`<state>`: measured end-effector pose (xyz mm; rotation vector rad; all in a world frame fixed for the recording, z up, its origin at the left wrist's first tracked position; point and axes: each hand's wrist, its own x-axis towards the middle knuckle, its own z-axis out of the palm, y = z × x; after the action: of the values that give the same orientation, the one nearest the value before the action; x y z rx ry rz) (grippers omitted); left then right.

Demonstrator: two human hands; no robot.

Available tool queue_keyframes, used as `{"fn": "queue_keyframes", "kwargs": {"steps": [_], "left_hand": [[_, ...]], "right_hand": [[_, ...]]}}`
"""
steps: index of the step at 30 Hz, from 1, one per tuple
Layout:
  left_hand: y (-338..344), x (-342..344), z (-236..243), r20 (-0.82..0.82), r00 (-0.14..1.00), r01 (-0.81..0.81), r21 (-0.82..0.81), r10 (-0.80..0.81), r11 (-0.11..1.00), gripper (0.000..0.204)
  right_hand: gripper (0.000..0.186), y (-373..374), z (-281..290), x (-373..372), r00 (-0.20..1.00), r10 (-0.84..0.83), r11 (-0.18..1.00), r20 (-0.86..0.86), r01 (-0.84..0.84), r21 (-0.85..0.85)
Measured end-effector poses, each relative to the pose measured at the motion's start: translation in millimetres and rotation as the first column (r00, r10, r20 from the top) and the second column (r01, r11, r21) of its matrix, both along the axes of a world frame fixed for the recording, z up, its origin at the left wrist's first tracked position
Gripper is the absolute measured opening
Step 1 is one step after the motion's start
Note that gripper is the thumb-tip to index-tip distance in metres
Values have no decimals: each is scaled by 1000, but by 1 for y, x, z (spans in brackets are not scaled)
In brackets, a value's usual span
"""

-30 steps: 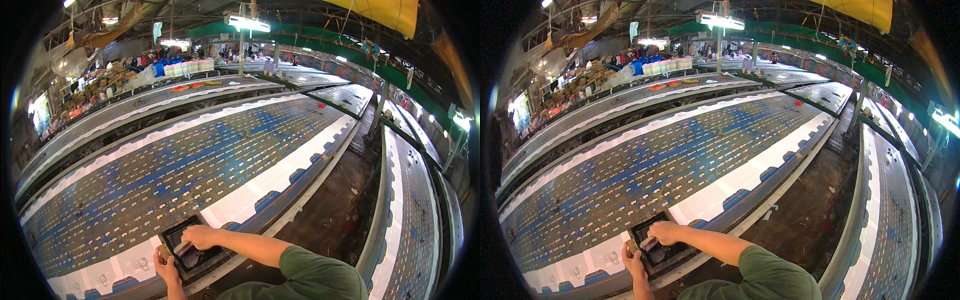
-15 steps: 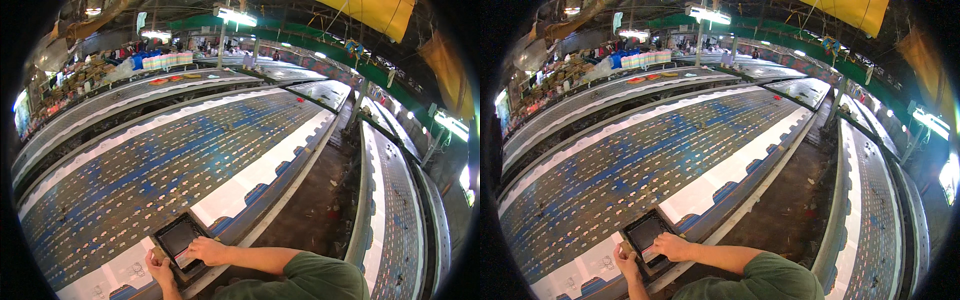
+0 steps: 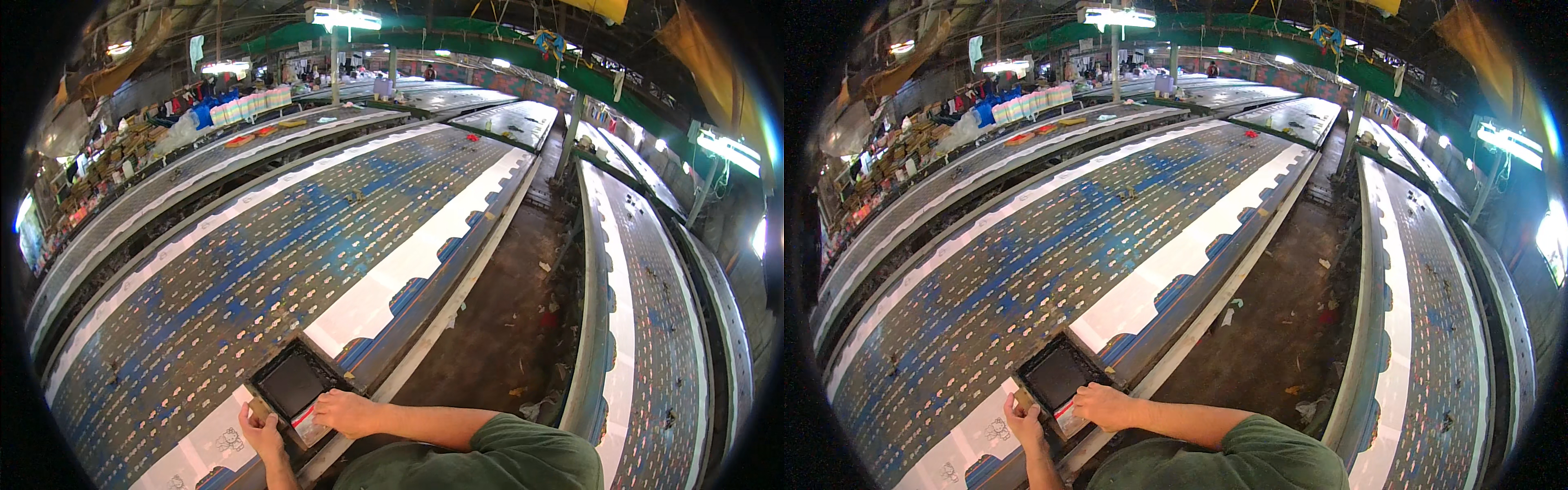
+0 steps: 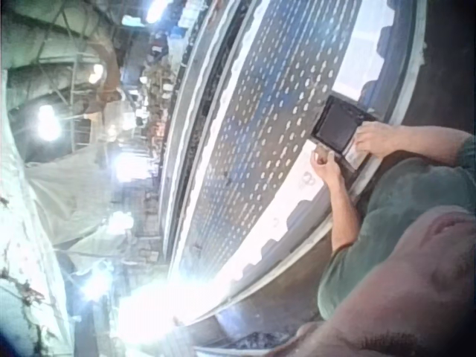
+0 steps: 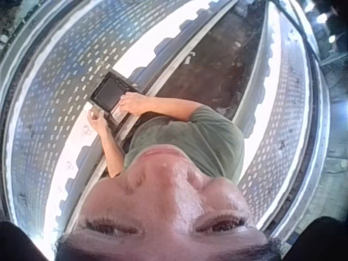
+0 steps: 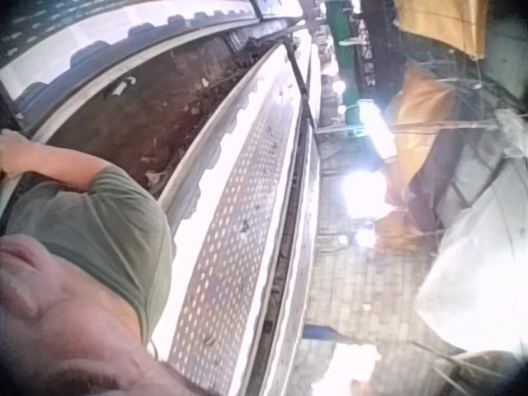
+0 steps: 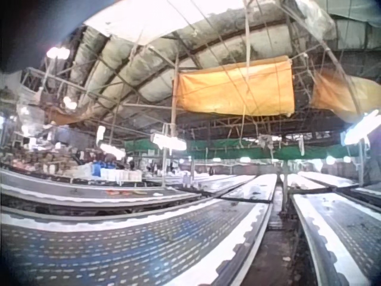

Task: The person uses a rectangular printing block to repeatedly stamp a pattern onto a long sheet of paper laid out on a table. They dip the block into ink, align it, and press it down to transfer the design, moving along the paper as they work.

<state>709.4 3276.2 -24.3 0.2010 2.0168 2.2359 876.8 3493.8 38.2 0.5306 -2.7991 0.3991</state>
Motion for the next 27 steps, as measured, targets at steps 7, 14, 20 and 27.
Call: {"fn": "queue_keyframes", "kwargs": {"steps": [7, 14, 20, 27], "left_hand": [[1, 3, -6, -60, 998, -22, -35, 20, 999, 83], [5, 12, 2, -13, 1000, -28, -12, 28, 1000, 83], [5, 8, -8, -18, 999, -33, 6, 33, 999, 83], [4, 13, -4, -9, 1000, -14, 66, 14, 998, 83]], "right_hand": [[37, 4, 12, -3, 995, 26, 999, 98, -29, 31], [29, 3, 5, -1, 999, -3, 1000, 45, 2, 8], [27, 0, 6, -4, 997, -7, 999, 74, 4, 43], [30, 1, 8, -7, 995, -5, 999, 97, 0, 48]]}}
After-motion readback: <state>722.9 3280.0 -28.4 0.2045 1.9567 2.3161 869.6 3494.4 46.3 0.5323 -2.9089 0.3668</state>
